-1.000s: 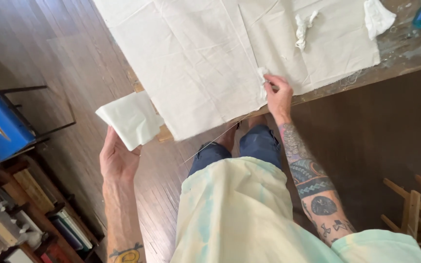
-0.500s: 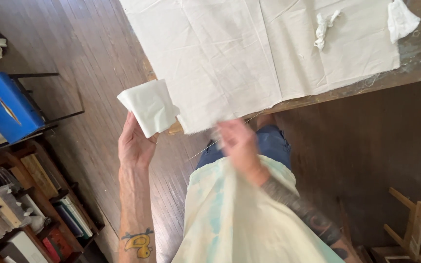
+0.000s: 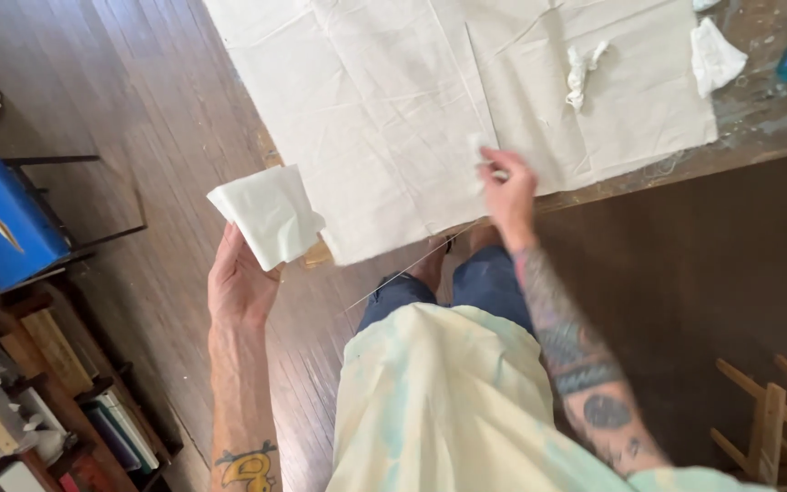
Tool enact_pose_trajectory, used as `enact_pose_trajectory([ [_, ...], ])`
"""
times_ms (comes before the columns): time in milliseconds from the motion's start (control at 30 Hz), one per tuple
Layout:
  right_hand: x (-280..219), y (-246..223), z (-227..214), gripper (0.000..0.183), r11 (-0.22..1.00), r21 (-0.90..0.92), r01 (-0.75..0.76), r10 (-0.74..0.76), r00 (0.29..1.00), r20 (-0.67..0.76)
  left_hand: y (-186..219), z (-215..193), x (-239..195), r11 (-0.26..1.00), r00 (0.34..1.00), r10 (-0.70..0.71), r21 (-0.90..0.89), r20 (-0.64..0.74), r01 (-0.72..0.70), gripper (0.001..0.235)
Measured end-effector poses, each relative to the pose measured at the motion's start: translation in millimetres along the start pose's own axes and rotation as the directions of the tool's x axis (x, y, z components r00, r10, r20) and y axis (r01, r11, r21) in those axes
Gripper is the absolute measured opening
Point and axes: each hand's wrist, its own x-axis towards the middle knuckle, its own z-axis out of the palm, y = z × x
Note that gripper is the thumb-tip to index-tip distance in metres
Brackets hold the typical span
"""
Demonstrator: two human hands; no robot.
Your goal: Cleaning a glass pane using a spray bottle and paper towels on a workbench
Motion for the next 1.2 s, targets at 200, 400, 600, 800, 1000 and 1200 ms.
enact_pose_trajectory([
  [200, 34.7, 69.9, -8.4, 0.028, 0.960, -0.245, 0.134, -0.147, 0.989, -0.035, 4.4, 10.3, -6.4, 1.000, 1.000, 0.018, 0.003, 0.024, -0.018, 0.043],
  [400, -121.8, -161.8, 58.5, 0.040, 0.985, 0.174, 0.008, -0.045, 0.976, 0.213, -7.4, -4.6, -0.4, 1.000, 1.000, -0.016, -0.026, 0.022, 0.017, 0.043],
  [600, -252.2, -308.7, 99.5, 0.026, 0.709, 0.580, 0.400, -0.688, 0.573, 0.446, 5.0, 23.0, -13.7, 0.999, 0.999, -0.024, -0.048, -0.035, 0.023, 0.042],
  [800, -75.7, -131.7, 49.1, 0.014, 0.770, 0.634, -0.071, -0.152, 0.945, 0.291, -1.5, 0.4, -2.2, 0.999, 0.999, -0.023, -0.023, 0.029, 0.024, 0.042],
  [1000, 85.2, 58.9, 14.3, 0.032, 0.980, -0.126, 0.151, -0.157, 0.987, -0.035, -13.4, -16.9, 3.7, 1.000, 1.000, 0.019, -0.016, 0.001, -0.019, 0.043],
  [1200, 57.2, 7.5, 46.9, 0.032, 0.990, -0.045, 0.131, -0.133, 0.991, -0.031, -0.7, 18.3, -9.6, 0.999, 0.999, 0.027, -0.030, -0.020, -0.028, 0.042],
])
